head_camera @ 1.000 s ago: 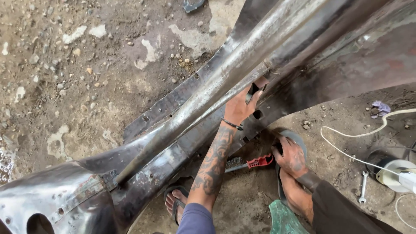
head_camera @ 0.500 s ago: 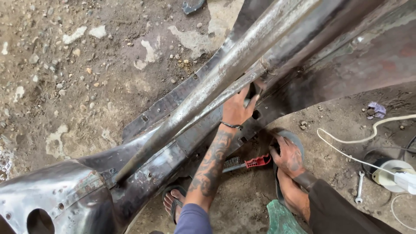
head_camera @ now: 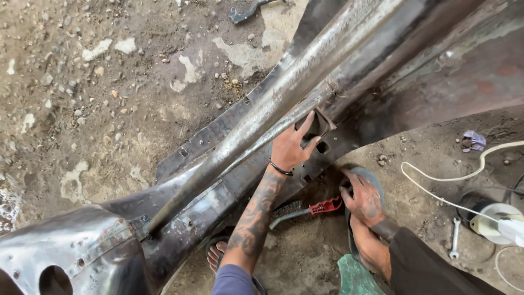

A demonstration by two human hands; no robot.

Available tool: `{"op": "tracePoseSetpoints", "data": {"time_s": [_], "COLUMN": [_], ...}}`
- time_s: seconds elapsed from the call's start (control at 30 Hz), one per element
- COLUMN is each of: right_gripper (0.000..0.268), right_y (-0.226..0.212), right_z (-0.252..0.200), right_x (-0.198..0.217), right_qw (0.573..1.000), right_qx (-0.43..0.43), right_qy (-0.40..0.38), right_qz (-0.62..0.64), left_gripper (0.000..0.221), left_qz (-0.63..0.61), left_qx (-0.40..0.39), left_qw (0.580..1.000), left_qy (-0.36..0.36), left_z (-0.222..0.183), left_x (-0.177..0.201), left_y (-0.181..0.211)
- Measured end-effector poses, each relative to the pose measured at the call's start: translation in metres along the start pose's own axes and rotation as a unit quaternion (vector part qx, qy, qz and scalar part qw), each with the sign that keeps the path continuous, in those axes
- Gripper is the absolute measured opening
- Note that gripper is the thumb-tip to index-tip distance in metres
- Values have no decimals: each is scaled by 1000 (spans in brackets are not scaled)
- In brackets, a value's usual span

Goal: Sanding the metal frame of a motorcycle to prepare the surface for repair or painting.

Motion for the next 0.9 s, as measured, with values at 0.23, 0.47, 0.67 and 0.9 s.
{"op": "tracePoseSetpoints", "data": {"time_s": [0.23, 0.47, 0.67, 0.9], "right_gripper": [46, 51, 50, 47], "right_y": [4, 7, 12, 9], "right_z": [-8, -3, -2, -2], "right_x": [-13, -16, -17, -15], "right_qw": [999, 998, 999, 999], "right_qx": [-11, -2, -4, -4], "right_qy": [-4, 24, 6, 10], "right_qz": [-44, -61, -35, -39], "left_gripper": [68, 59, 58, 60], "left_qz": [-40, 47, -35, -4], "left_qx": [184, 31, 107, 145], "left_qw": [982, 997, 994, 989], "left_qy": [31, 51, -2, -22], "left_z": [17, -5, 6, 19], "left_x": [-9, -16, -38, -35], "left_y": [-12, 1, -9, -11]}}
Point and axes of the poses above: each hand's wrist, its own z-axis towards the middle knuckle, its own x-axis out of the back of the hand, y = z × x, the point moved 2 cm from there along z, towards the middle knuckle, and after that the axes turned 5 degrees about y, right-handed, at the moved point
